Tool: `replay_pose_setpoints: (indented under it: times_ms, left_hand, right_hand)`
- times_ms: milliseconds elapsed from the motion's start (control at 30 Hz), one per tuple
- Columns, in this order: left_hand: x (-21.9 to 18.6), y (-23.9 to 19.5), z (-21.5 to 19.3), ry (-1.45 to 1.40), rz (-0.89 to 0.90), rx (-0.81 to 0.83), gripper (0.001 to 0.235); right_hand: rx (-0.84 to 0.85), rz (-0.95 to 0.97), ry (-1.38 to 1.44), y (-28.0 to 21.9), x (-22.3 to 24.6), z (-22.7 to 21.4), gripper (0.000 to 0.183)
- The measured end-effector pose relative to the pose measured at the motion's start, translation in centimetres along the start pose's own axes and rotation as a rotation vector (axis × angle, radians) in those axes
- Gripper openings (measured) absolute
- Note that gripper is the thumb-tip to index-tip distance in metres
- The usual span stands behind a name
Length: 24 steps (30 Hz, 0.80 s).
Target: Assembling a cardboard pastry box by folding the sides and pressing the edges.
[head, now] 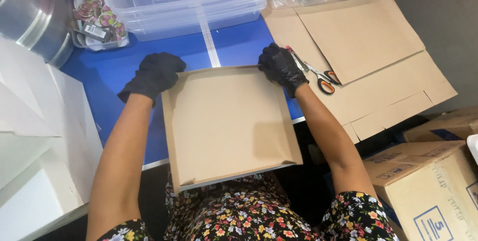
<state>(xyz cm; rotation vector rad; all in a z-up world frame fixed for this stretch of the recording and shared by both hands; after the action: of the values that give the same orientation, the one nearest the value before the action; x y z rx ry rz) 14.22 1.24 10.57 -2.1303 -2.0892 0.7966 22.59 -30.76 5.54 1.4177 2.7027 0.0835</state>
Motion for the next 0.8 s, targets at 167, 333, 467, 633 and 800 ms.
replay_pose_setpoints:
  times_ms: [167,333,467,633,800]
  left_hand:
    - [2.6,2.6,2.4,-0.444,-0.042,-0.168,0.035]
    - [5.3,3.7,4.1,-0.148,0.158,-0.272,0.031]
    - [7.3,6.1,6.9,0.132,0.249,-0.358,0.029]
    - [7.6,9.0,11.1,0.338,0.448,-0.471,0.026]
    - [5.5,10.3,11.9,0.268,0.240,-0.340,0.025]
  right_hand:
    - [-0.109,-0.016,-0.147,-0.5,1.0,-0.6,0.013]
    - [-0.105,0.156,0.026,-0.4,1.1,0.7,0.023]
    - [-0.240,0.016,-0.070,0.2,1.8,1.6,0.025]
    - [-0.138,-0.080,-0.052,-0.9,4.0,-3.0,0.027]
    - [-0.053,-0.121,-0.082,-1.1,5.2,-2.6,0.025]
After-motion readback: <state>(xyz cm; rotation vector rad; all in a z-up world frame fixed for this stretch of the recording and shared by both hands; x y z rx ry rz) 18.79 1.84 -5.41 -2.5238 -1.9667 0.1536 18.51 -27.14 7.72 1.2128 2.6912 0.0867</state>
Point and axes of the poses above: each hand's wrist, its own y-axis towards the middle knuckle, its own z-axis out of the palm, x = y × z, the point moved 9 cm from there along y, towards the middle knuckle, and after that the axes turned 12 degrees about -y, right-handed, at the moved point
